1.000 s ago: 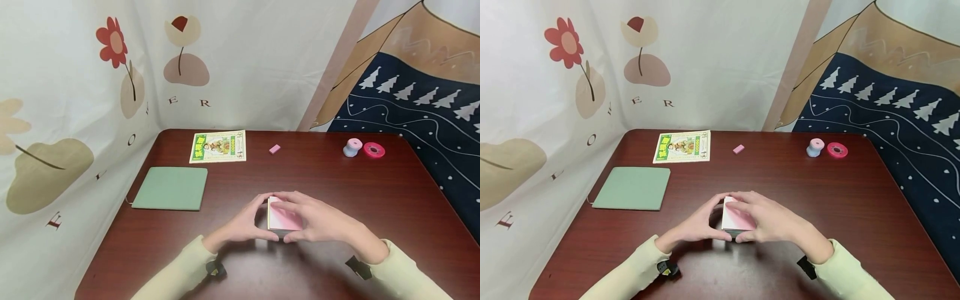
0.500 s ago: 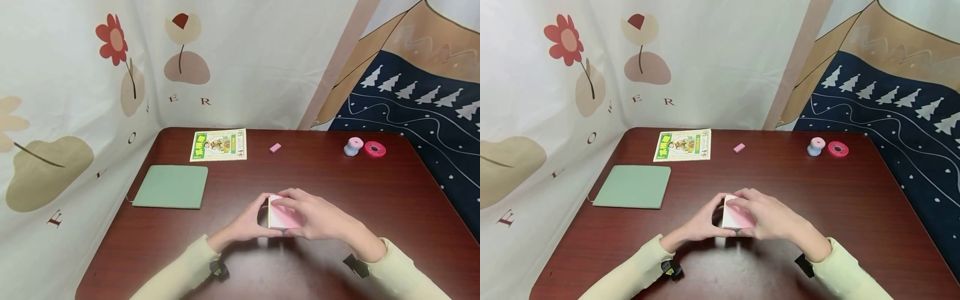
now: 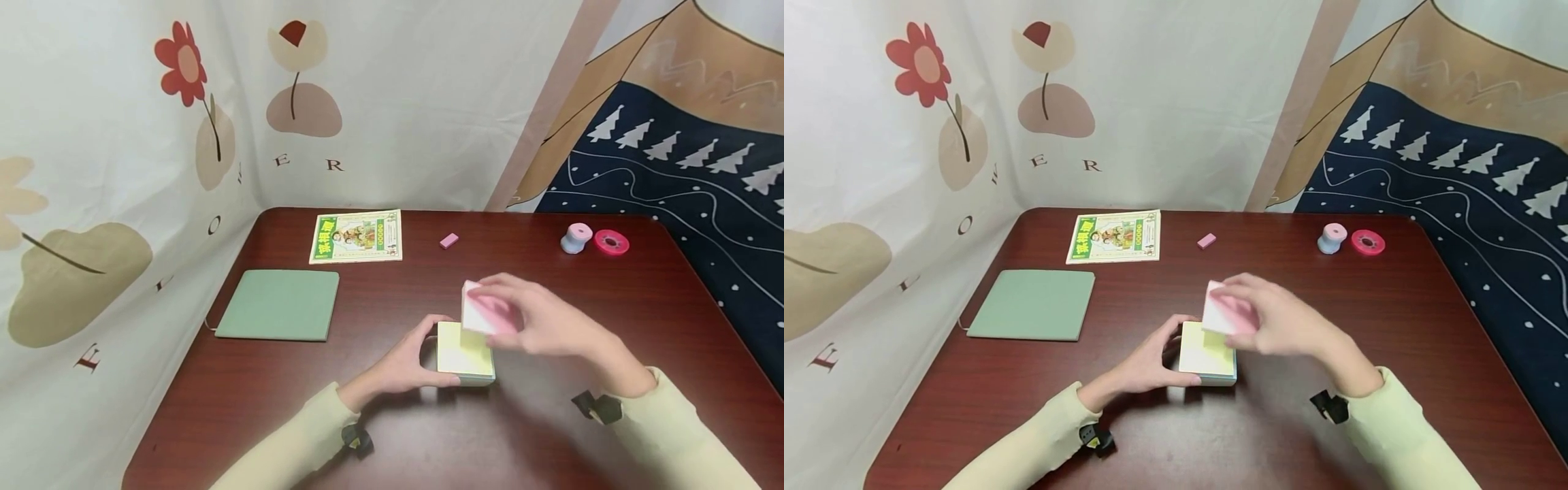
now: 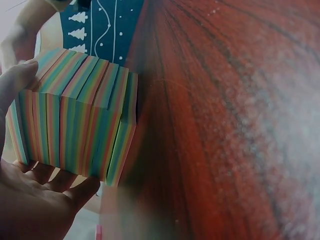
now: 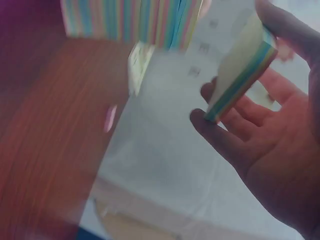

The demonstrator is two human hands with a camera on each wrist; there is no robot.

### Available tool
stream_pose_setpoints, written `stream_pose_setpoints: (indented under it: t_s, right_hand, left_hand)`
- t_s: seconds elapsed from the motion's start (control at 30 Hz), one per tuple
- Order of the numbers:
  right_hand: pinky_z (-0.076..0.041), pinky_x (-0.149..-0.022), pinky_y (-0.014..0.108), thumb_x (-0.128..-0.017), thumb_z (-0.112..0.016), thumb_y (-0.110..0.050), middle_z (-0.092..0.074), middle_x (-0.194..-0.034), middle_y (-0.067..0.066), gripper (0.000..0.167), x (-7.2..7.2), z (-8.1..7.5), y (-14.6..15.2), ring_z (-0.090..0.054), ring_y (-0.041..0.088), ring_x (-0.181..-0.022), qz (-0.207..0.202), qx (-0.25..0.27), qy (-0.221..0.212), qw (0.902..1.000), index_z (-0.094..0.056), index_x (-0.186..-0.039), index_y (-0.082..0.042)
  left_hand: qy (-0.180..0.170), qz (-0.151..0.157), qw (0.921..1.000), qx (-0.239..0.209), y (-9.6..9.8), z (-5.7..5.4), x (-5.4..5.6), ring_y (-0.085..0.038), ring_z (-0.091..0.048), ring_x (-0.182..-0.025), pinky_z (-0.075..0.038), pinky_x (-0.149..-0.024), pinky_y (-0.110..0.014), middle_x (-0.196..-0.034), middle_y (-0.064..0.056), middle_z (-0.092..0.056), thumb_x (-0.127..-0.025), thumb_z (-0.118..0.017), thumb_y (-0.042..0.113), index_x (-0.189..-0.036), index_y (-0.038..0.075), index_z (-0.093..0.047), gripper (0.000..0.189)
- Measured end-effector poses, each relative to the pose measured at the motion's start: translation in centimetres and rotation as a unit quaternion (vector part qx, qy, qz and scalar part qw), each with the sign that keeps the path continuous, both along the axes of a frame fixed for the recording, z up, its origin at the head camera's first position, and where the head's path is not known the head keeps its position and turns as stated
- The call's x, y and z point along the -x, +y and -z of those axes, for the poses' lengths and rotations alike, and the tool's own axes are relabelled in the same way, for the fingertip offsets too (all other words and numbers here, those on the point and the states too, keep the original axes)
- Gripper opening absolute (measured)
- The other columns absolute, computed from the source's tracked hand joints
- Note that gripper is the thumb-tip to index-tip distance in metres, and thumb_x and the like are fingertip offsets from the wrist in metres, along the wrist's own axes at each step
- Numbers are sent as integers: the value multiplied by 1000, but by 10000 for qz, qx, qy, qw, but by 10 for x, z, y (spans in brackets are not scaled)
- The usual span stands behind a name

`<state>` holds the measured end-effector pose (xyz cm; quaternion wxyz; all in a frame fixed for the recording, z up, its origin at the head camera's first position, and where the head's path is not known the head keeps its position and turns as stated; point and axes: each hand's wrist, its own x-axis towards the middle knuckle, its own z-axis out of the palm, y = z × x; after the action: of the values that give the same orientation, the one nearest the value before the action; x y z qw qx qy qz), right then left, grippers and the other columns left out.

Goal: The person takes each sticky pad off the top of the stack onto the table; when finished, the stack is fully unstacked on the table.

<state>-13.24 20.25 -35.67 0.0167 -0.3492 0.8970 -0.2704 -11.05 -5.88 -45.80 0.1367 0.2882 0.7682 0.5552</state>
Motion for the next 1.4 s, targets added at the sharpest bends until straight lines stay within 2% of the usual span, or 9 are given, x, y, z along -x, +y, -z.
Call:
stream_pose_setpoints:
  t_s: [0.13,0.33,0.47,0.63,0.87,1.1,1.23,1.4]
  right_hand:
    - [-48,-81,40,-72,-86,-36,-55,-132,3,71,29,11,21,-54,21,-109,616,-60,113,9980,-59,-135,-17]
    - [-48,-82,48,-73,-85,-33,-54,-130,10,72,66,55,46,-52,28,-110,1471,-427,-87,9882,-57,-136,-11]
    - [-47,-86,56,-75,-83,-30,-51,-132,16,72,80,78,55,-48,34,-117,1571,-619,-257,9853,-55,-137,-7]
    - [-43,-92,61,-77,-81,-28,-48,-136,19,67,85,92,56,-43,38,-126,1410,-901,-408,9851,-56,-136,-8]
    - [-40,-95,65,-79,-80,-28,-45,-139,23,65,85,93,53,-39,41,-127,1339,-990,-689,9836,-56,-136,-7]
    - [-38,-98,63,-83,-77,-31,-40,-145,23,68,82,90,54,-34,41,-131,1371,-1107,-859,9806,-52,-141,-7]
    - [-37,-101,62,-84,-76,-35,-40,-145,23,68,78,80,53,-33,40,-132,1271,-1020,-644,9845,-53,-140,-5]
    - [-39,-100,59,-85,-73,-45,-43,-145,17,68,65,55,40,-36,36,-133,1021,-757,-539,9904,-54,-140,-9]
  left_hand:
    - [-24,21,10000,-38,-1,1,1,-15,-49,-122,-37,-105,-45,-127,9,-54,-72,-89,27,-138,25,-41,81]
    - [-5,53,10000,-25,-1,1,1,-18,-50,-120,-40,-102,-47,-124,9,-55,-71,-89,27,-136,27,-42,80]
    - [-8,52,10000,44,0,0,2,-18,-51,-119,-41,-100,-46,-124,9,-56,-71,-89,26,-136,26,-42,80]
    - [20,40,9999,124,0,0,3,-16,-51,-119,-40,-101,-44,-123,9,-56,-71,-88,28,-137,25,-42,81]
    - [5,74,10000,41,-1,1,3,-18,-51,-119,-40,-102,-45,-124,9,-56,-71,-89,26,-136,25,-42,80]
    - [-7,67,10000,33,-1,2,2,-18,-51,-119,-39,-102,-46,-124,9,-56,-71,-89,25,-136,24,-42,80]
    - [-10,66,10000,18,-1,2,3,-18,-51,-119,-40,-102,-46,-124,9,-56,-71,-89,25,-136,24,-42,80]
    - [1,47,10000,28,0,2,3,-18,-51,-118,-40,-102,-45,-123,9,-56,-71,-89,28,-136,26,-42,80]
